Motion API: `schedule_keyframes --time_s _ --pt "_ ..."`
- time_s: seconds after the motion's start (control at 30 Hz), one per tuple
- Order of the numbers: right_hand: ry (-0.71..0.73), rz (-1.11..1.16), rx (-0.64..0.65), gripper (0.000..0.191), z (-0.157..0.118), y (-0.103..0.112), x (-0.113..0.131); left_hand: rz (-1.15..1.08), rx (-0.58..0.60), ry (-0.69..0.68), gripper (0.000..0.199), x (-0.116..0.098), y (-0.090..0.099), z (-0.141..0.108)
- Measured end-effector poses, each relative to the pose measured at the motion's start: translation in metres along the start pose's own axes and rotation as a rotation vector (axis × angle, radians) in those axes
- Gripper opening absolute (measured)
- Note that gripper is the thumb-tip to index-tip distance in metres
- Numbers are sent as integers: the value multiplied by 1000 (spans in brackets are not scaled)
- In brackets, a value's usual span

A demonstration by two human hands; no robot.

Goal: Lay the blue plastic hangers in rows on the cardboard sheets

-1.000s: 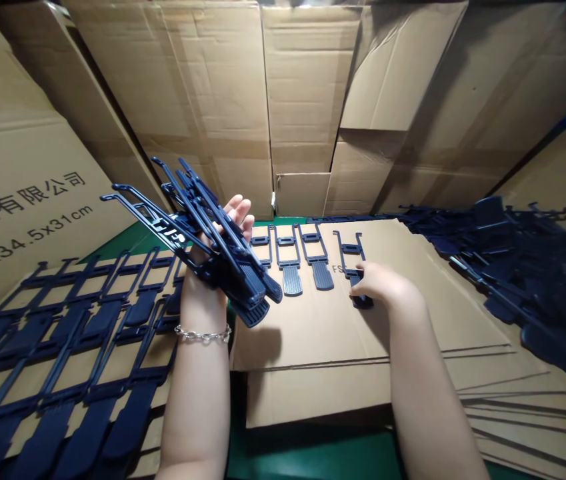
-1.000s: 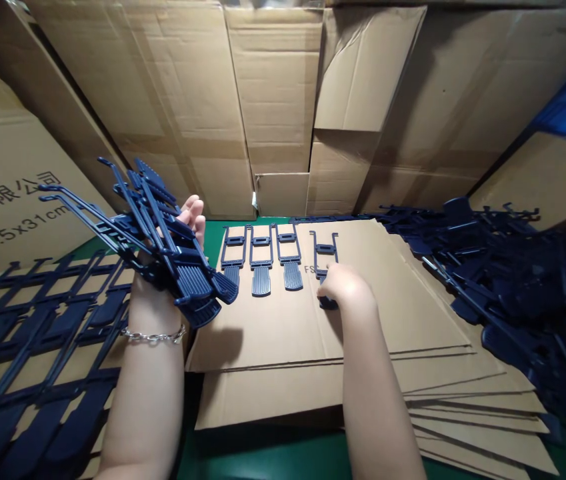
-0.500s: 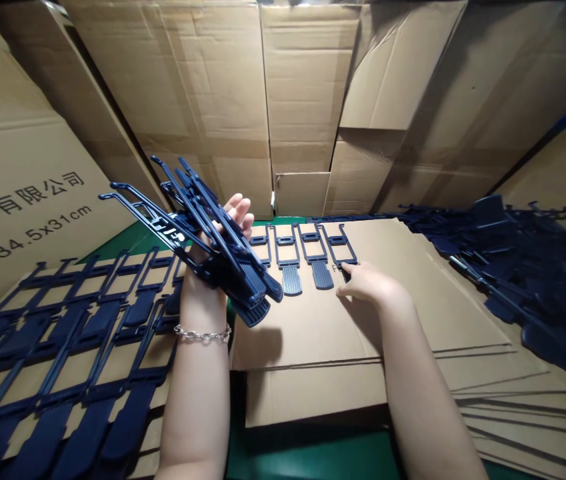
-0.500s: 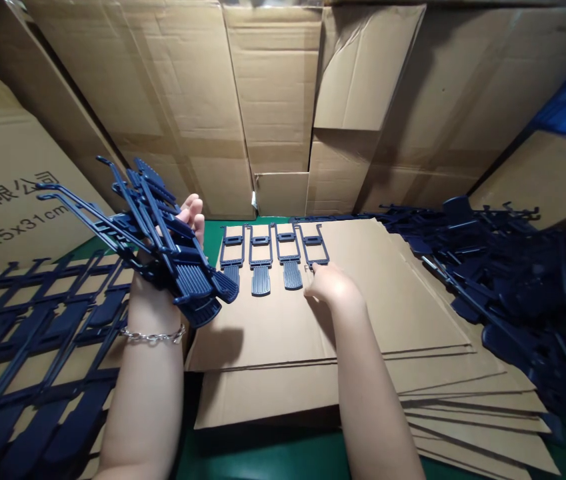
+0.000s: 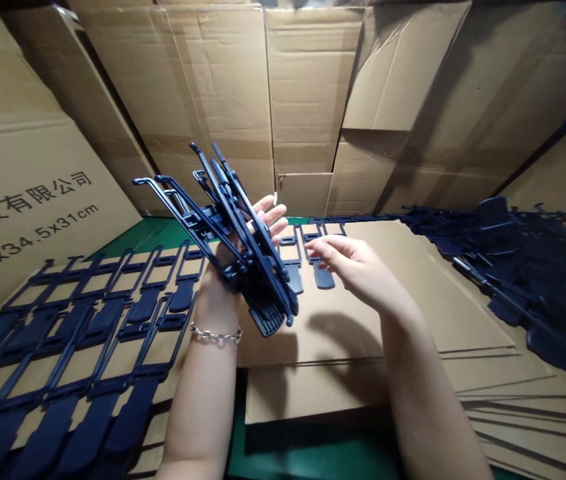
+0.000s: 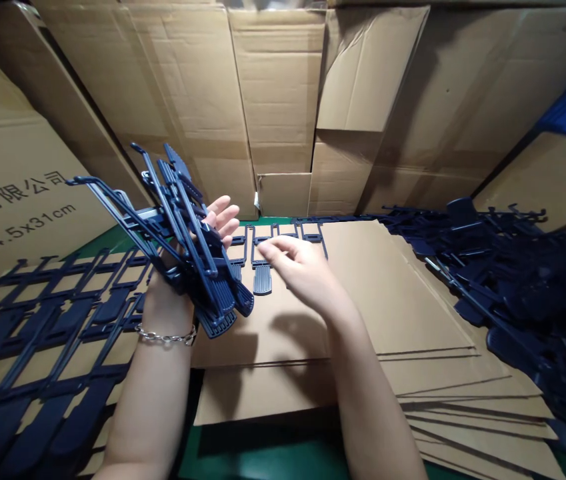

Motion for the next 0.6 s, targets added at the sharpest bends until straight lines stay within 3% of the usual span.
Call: schedule_keyframes --time_s 0.13,0.27,0.4,0.53,0.6 --pt "112 227 13 31 -7 -28 31 31 26 22 47 3 -3 0" --pt "72 285 37 22 -7 -37 31 69 21 26 49 1 -11 -8" --pt "-18 422 -4 20 -4 -22 23 99 -28 71 46 -1 -13 -15" --pt "-166 556 68 22 -5 -7 15 79 -18 163 44 -1 -14 -18" --pt "-178 540 7 23 -6 6 12 50 -11 167 40 -2 -13 -16"
Point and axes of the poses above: each hand's wrist, its own z-axis towards the middle knuckle, its own y-axis out of the back of the hand, x = y × z, the point moved 5 cm from there along z, towards the middle knuckle, and after that the axes turned 5 degrees about y, right-handed, at the moved point
